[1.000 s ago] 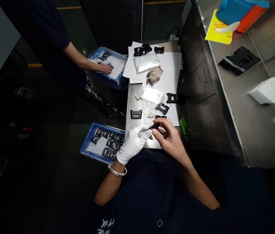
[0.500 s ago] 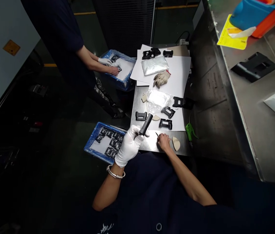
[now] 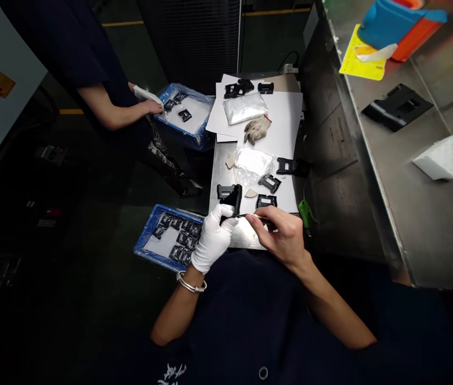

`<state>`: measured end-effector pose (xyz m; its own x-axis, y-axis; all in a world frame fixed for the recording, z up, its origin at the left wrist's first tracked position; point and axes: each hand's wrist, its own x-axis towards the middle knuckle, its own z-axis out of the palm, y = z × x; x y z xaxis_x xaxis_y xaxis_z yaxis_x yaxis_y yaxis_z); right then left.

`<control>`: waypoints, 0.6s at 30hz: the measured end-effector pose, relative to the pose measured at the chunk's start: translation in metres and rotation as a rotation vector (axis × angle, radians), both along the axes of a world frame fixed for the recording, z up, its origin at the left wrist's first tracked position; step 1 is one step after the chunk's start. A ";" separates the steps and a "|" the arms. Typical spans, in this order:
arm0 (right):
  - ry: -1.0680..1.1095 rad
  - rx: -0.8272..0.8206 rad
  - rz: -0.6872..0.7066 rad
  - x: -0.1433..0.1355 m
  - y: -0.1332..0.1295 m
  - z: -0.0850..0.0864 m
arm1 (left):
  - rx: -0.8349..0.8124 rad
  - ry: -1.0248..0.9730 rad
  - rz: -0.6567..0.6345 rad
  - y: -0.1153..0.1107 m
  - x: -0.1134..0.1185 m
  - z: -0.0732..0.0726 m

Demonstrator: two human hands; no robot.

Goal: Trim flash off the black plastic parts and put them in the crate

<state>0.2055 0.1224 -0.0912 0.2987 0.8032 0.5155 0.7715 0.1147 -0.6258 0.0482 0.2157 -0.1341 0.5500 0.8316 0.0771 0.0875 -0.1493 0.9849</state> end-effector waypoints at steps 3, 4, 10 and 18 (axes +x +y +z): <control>-0.017 -0.026 -0.059 -0.008 0.003 -0.004 | 0.016 0.000 0.003 0.000 0.003 -0.001; -0.019 -0.040 -0.072 -0.008 0.004 -0.006 | 0.019 -0.001 0.001 -0.001 0.003 0.000; -0.019 -0.123 -0.110 -0.004 0.005 -0.010 | 0.128 0.018 -0.022 -0.002 0.004 0.008; -0.136 -0.097 -0.199 0.007 0.013 -0.016 | 0.183 0.044 -0.070 -0.006 0.001 0.011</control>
